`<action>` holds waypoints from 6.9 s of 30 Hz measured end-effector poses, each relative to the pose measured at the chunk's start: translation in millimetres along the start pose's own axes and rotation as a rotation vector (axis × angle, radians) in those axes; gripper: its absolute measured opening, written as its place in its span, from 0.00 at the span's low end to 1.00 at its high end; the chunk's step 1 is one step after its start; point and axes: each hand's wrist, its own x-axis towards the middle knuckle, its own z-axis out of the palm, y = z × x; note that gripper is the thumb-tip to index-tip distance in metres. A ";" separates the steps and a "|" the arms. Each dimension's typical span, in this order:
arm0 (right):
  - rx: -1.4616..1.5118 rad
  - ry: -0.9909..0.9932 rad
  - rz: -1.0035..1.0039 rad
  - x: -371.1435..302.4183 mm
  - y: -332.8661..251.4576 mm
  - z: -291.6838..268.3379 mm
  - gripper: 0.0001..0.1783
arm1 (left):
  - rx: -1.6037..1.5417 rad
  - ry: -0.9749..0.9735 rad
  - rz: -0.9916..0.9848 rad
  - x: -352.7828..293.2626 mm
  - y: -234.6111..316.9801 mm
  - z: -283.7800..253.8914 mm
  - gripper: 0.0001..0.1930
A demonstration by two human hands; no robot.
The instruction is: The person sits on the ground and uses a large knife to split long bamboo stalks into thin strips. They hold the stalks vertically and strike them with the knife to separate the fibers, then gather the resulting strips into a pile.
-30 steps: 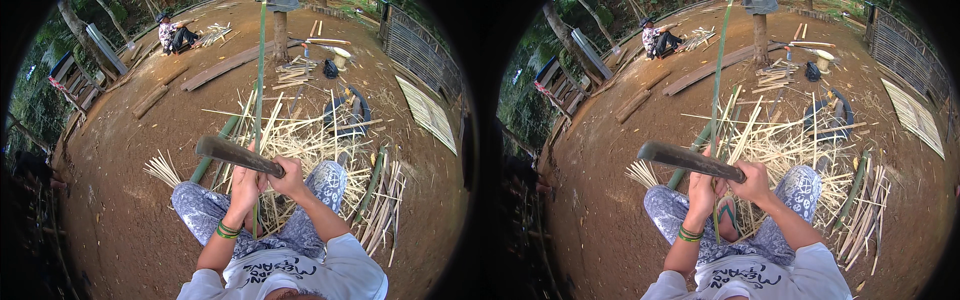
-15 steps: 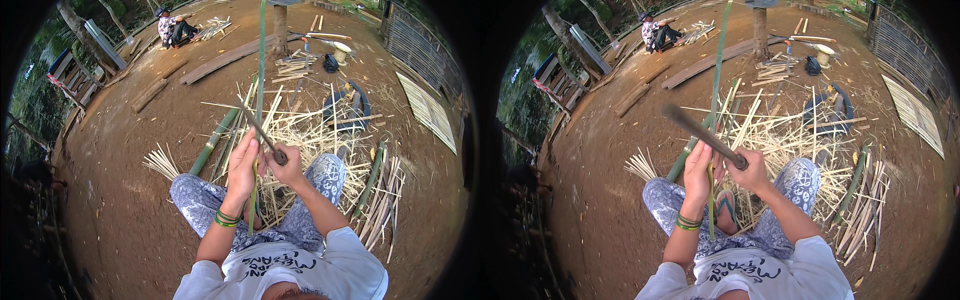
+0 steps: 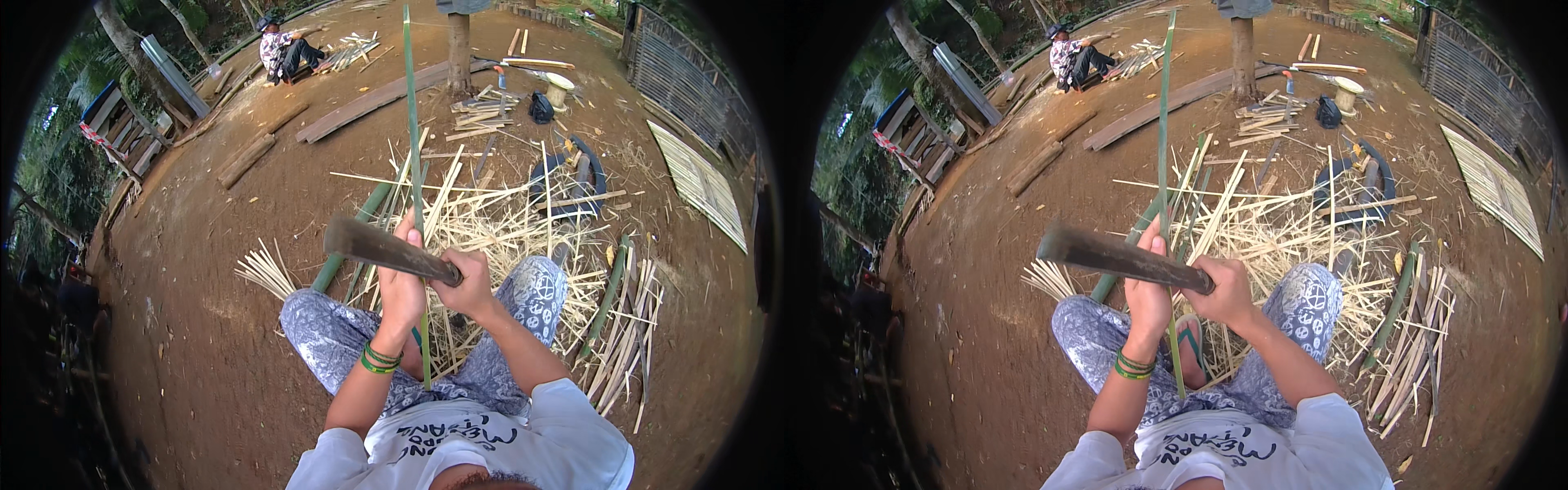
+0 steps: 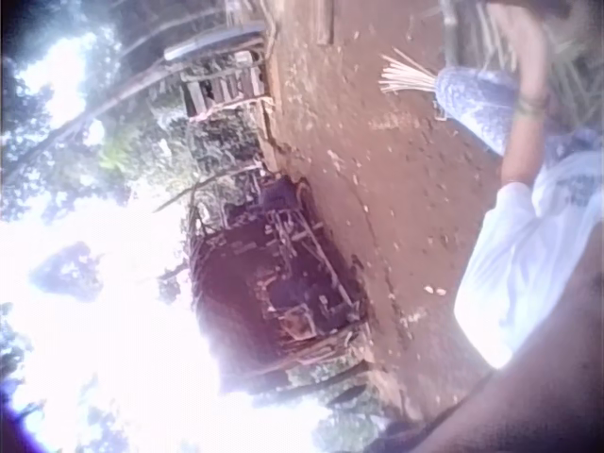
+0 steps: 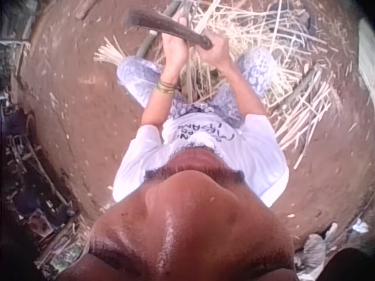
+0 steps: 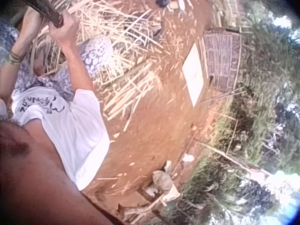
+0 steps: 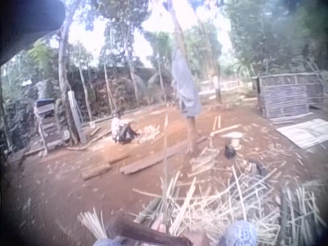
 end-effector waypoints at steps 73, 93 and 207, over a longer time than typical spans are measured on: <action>0.577 0.406 0.264 168.9 8.8 -85.6 0.11 | 0.268 -0.388 0.118 -54.5 -11.1 -58.1 0.21; -0.029 0.278 0.121 37.9 26.3 -40.5 0.17 | -0.074 -0.259 -0.033 3.1 17.9 18.3 0.17; 0.469 0.317 0.607 98.9 238.2 -85.1 0.14 | -0.411 -0.648 -0.651 -109.1 -44.8 -77.9 0.20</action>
